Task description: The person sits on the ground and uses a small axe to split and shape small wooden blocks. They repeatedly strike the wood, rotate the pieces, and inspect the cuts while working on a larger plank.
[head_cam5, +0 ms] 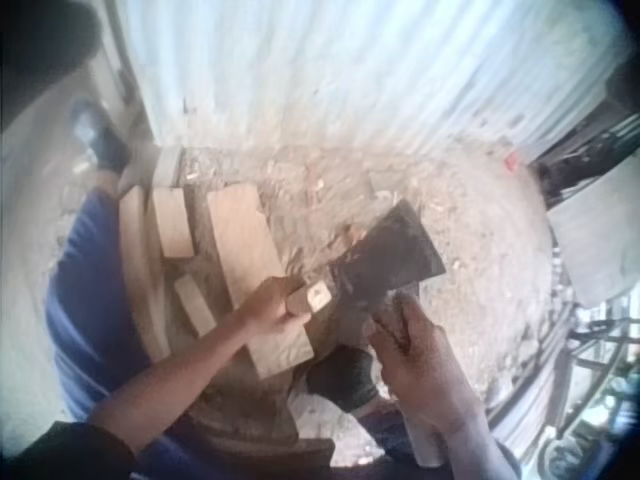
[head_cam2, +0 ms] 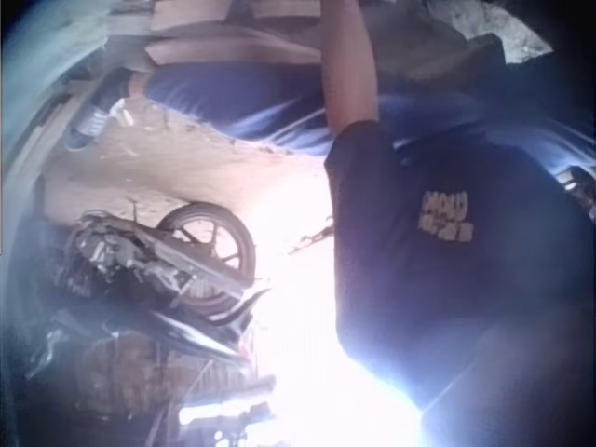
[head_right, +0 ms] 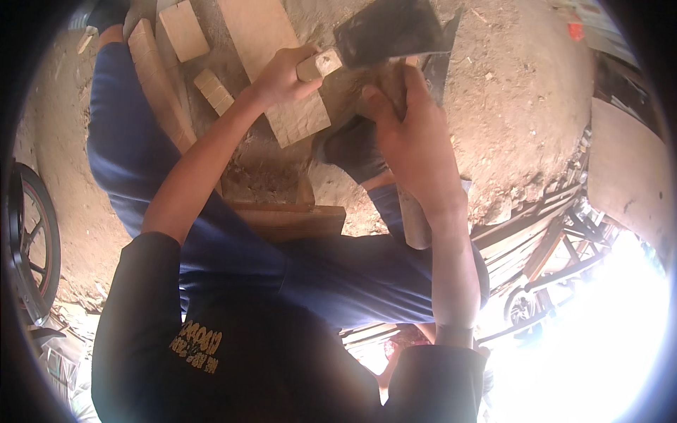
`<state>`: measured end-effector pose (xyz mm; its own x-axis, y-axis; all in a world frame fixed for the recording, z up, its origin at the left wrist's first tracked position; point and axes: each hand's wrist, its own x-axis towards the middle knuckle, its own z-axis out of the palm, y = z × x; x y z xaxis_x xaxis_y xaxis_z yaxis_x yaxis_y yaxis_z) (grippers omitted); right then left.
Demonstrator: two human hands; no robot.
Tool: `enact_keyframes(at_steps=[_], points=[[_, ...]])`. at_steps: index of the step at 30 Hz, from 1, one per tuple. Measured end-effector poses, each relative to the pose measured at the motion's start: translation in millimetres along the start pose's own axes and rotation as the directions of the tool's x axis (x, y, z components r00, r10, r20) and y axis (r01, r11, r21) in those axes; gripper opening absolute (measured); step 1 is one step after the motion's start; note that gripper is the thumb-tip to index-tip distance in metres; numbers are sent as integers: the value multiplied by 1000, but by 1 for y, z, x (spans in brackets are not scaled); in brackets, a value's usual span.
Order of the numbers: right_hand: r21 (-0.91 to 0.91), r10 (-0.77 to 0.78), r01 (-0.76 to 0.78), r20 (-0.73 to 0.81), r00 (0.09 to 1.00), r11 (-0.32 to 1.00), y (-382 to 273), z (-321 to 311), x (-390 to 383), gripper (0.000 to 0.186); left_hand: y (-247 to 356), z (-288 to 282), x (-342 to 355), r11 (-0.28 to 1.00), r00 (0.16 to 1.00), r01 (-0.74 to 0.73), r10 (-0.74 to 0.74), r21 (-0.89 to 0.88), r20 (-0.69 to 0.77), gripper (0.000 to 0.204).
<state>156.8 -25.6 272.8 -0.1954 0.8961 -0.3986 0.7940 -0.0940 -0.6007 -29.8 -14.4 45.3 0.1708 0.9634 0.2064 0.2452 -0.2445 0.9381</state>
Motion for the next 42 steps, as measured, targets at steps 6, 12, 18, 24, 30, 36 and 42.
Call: enact_keyframes(at_steps=[6, 12, 18, 24, 30, 36, 42], points=[[-86, 25, -15, 119, 993, 996, 5, 4, 6, 38, -4, 5, -4, 997, 997, -66, 68, 33, -34, 29], [63, 210, -216, 80, 974, 974, -11, -8, 2, 41, -1, 2, -2, 1000, 1000, -6, 6, 0, 13, 31], [-159, 71, -41, 193, 979, 986, -2, -7, 6, 35, -2, 6, -3, 999, 999, -45, 45, 12, 23, 33], [13, 118, -121, 109, 987, 993, -19, -10, 5, 33, -3, 3, -5, 998, 1000, -24, 24, 52, 3, 34], [-86, -30, 37, 81, 996, 996, 4, 0, 10, 30, -4, 10, -2, 990, 994, -107, 106, 87, 10, 35], [-59, 88, -83, 100, 991, 995, -3, -9, 7, 27, -10, 5, -4, 998, 999, -47, 48, 49, -18, 36], [-67, -18, 22, 55, 998, 998, 10, 2, 13, 27, -4, 3, -1, 998, 998, -41, 38, 52, 52, 36]])
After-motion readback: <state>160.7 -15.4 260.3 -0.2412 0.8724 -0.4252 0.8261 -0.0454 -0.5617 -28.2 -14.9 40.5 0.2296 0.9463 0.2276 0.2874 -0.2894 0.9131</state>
